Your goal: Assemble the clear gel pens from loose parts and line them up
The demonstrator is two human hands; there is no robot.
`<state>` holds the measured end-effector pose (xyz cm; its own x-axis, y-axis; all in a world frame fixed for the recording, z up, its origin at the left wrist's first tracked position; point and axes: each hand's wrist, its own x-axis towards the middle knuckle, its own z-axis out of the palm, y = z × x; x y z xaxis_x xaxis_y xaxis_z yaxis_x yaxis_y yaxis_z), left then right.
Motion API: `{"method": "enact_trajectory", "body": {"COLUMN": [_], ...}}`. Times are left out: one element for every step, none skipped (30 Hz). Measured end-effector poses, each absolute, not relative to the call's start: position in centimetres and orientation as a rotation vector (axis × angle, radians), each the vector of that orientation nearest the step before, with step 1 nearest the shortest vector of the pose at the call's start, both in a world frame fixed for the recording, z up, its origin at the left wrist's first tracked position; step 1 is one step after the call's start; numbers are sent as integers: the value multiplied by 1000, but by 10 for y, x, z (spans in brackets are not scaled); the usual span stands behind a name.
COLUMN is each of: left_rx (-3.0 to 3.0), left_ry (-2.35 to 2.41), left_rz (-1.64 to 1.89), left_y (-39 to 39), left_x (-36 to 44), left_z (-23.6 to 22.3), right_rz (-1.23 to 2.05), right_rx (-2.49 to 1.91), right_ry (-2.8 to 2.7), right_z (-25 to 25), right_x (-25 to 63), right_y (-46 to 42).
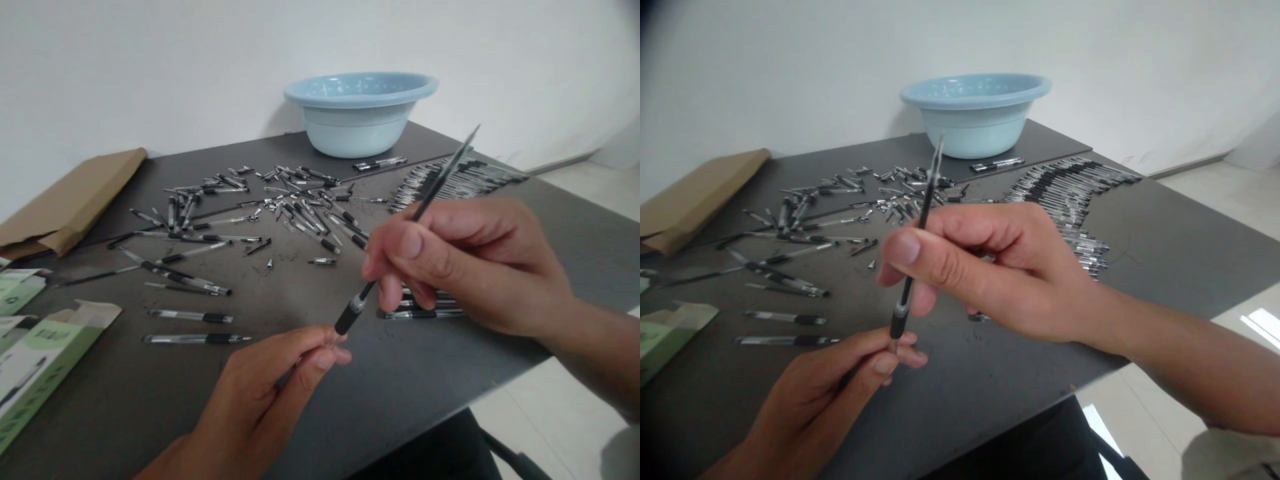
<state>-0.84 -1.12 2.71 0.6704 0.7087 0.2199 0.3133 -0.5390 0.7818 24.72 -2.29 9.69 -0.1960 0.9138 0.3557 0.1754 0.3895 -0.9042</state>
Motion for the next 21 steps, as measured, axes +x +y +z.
{"method": "enact_trajectory", "body": {"left_rx": [2139,2136,2133,2127,2117,2102,2084,2065,2048,2034,2026,2020,2018,2016,2018,2019,2021,2023,2025,2024,2022], "left_ry": [786,786,786,786,786,783,778,773,768,761,758,760,762,762,756,751,738,728,719,713,707], "left_rz": [681,675,668,666,665,670,677,680,684,686,685,678,669,665,663,655,655,655,658,662,668], "left_y": [-11,-11,-11,-11,-11,-12,-12,-12,-12,-12,-13,-13,-14,-15,-15,-16,-17,-17,-18,-18,-18], "left_x": [-8,-8,-8,-8,-8,-8,-7,-7,-7,-7,-7,-7,-7,-7,-8,-8,-8,-9,-9,-10,-10], "left_z": [27,27,27,27,27,27,27,26,26,25,24,24,24,24,24,25,26,28,29,30,31], "right_rz": [929,935,938,938,936,934,928,923,915,905,890,871,855,838,819,796,770,732,684,630,566], "right_rx": [-966,-940,-916,-898,-891,-893,-908,-929,-951,-973,-997,-1024,-1050,-1075,-1103,-1121,-1135,-1145,-1156,-1175,-1203], "right_ry": [-1678,-1710,-1733,-1746,-1751,-1752,-1747,-1738,-1725,-1708,-1692,-1674,-1657,-1641,-1625,-1616,-1618,-1633,-1657,-1686,-1714], "right_z": [95,93,91,90,89,88,88,88,88,88,89,89,89,88,87,86,85,83,81,79,76], "right_x": [246,245,244,243,243,243,244,246,247,249,251,254,255,257,259,260,261,262,263,264,264], "right_y": [-22,-20,-19,-18,-17,-17,-17,-17,-17,-18,-18,-17,-17,-16,-14,-12,-9,-6,-3,1,4]}}
